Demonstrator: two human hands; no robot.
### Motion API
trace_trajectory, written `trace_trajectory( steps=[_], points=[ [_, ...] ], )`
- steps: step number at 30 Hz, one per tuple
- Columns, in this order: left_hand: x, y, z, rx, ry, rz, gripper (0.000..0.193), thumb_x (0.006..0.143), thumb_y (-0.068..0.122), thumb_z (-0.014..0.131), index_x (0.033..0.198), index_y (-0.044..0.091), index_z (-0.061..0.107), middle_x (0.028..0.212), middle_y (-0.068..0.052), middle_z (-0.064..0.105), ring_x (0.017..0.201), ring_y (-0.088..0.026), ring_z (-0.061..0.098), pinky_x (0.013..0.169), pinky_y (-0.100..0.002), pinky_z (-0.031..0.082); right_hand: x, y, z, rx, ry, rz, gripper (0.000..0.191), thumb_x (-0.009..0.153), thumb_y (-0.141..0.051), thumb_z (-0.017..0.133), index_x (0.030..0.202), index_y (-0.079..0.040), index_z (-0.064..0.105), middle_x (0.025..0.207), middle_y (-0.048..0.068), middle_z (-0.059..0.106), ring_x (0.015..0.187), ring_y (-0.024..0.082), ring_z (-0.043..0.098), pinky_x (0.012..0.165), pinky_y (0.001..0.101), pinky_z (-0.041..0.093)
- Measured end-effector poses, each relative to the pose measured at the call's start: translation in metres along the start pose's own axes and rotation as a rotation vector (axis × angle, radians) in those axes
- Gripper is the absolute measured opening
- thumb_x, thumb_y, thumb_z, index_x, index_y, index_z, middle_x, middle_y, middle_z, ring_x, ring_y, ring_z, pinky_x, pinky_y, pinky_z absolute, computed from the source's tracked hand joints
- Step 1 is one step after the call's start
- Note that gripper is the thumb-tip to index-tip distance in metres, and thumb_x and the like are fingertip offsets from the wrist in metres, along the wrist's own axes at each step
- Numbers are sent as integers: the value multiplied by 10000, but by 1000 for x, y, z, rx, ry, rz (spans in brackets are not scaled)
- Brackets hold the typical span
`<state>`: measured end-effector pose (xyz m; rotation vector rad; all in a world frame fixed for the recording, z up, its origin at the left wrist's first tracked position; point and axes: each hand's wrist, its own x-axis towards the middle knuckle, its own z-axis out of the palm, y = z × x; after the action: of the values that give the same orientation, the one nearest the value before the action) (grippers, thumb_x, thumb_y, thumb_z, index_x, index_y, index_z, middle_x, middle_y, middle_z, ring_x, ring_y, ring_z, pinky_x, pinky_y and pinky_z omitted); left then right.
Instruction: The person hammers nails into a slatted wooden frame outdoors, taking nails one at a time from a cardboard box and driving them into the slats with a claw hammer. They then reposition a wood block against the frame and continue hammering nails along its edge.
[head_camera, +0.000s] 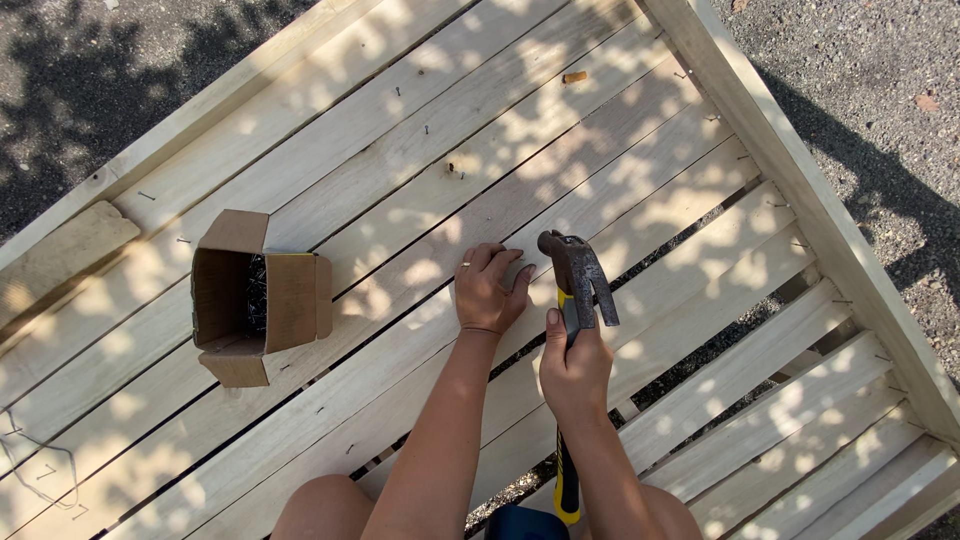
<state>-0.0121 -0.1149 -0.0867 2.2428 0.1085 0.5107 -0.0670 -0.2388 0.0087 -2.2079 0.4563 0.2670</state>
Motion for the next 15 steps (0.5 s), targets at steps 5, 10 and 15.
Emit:
trace_trajectory(
  steps=[5, 10, 15],
  points=[
    [-7, -6, 6, -207, 55, -210, 354, 728, -73, 501, 1069, 6, 448, 1104, -168, 467, 847, -304, 523, 767, -385, 521, -16, -6, 4, 150, 97, -257, 300, 1027, -233, 568, 1172, 28, 604, 627, 122, 618, 523, 216, 595, 498, 375, 480],
    [-15, -14, 16, -204, 119, -210, 321, 757, -96, 455, 1060, 10, 437, 1101, -174, 462, 846, -298, 523, 784, -401, 521, -4, -13, 11, -61, -41, 4, 287, 1041, -235, 598, 1069, 50, 602, 637, 112, 640, 530, 177, 591, 519, 345, 460],
    [-16, -13, 19, -171, 132, -205, 302, 774, -114, 444, 1048, 10, 417, 1065, -164, 451, 860, -332, 503, 781, -427, 501, -18, -5, 3, 145, 126, -231, 333, 1040, -260, 562, 1148, 52, 604, 634, 156, 631, 511, 288, 606, 502, 393, 477]
  ],
)
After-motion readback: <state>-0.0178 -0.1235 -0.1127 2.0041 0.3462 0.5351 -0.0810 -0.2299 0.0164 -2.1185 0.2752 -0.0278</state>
